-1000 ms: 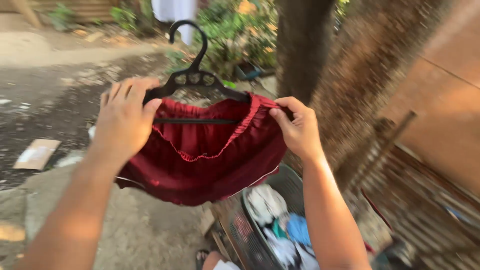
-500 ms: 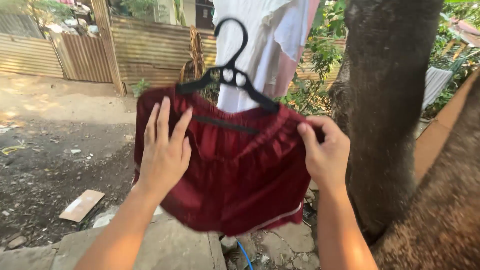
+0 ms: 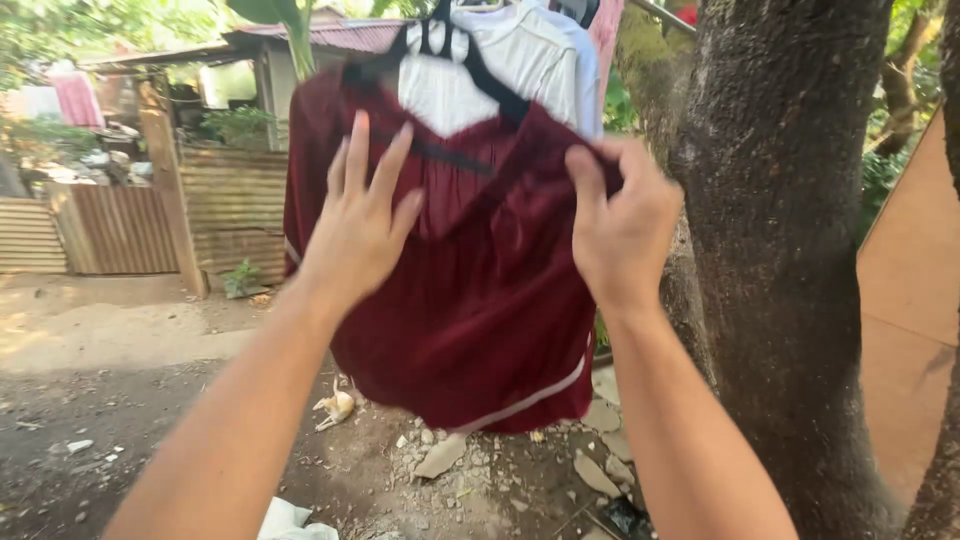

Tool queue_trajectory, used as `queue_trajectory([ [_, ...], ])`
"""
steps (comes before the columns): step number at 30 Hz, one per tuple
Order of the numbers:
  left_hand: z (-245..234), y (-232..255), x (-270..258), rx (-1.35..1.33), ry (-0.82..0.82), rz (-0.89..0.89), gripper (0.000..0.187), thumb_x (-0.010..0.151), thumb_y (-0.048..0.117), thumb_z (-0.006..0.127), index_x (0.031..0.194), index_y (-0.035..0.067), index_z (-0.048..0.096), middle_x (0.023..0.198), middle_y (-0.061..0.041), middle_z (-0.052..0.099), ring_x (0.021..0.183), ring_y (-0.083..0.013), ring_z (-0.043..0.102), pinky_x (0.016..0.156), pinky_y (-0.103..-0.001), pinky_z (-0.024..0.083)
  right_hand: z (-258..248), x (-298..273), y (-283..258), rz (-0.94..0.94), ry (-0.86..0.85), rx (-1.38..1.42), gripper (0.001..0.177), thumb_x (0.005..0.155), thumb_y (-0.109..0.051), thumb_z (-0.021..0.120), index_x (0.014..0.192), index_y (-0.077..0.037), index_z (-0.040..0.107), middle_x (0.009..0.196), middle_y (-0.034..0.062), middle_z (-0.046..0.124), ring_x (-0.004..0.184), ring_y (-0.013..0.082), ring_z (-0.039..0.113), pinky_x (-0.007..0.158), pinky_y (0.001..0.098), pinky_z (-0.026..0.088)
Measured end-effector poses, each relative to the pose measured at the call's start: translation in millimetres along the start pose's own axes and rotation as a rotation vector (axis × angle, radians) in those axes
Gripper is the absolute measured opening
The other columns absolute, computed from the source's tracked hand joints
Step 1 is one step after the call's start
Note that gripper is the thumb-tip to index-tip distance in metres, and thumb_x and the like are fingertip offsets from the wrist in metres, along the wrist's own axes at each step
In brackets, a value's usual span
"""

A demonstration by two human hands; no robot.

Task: Hanging wet clothes on hangers and placing them on a laundry line outdoors.

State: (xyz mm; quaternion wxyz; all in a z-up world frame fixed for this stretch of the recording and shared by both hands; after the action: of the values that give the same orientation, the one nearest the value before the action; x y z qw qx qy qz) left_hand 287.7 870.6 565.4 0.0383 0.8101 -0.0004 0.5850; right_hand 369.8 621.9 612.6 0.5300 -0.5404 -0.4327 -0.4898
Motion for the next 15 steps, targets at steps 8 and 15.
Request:
queue_trajectory([
  [8, 21, -34, 129, -0.100, -0.216, -0.021, 0.066, 0.105, 0.044, 0.049, 0.162, 0.028, 0.021, 0.167, -0.026, 0.005, 0.145, -0.0580, 0.022, 0.114, -0.058, 0.032, 77, 73, 13, -0.168, 0.172, -0.077, 0.019, 0.103, -0.016, 0.076, 0.102, 0.001, 0.068, 0.084, 0.0131, 0.073, 0.071, 0.0201, 0.067, 0.068, 0.0342, 0.053],
  [15, 52, -61, 166, 0.224, -0.275, 0.255, 0.042, 0.111, 0.035, 0.034, 0.151, 0.033, 0.046, 0.171, -0.005, 0.017, 0.148, -0.0556, 0.021, 0.118, -0.056, 0.030, 141, 105, 44, -0.155, 0.211, -0.148, 0.018, 0.099, -0.017, 0.075, 0.099, -0.001, 0.069, 0.082, 0.0160, 0.074, 0.073, 0.0307, 0.072, 0.068, 0.0400, 0.054],
])
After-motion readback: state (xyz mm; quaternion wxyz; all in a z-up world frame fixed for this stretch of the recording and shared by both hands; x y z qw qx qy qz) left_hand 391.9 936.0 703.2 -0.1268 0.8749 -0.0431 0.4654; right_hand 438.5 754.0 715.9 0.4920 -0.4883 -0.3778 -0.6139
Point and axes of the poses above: each hand's wrist, its own x-axis towards the middle knuckle, its own z-axis out of the palm, y = z × x, the point moved 5 cm from there along x, towards the middle knuckle
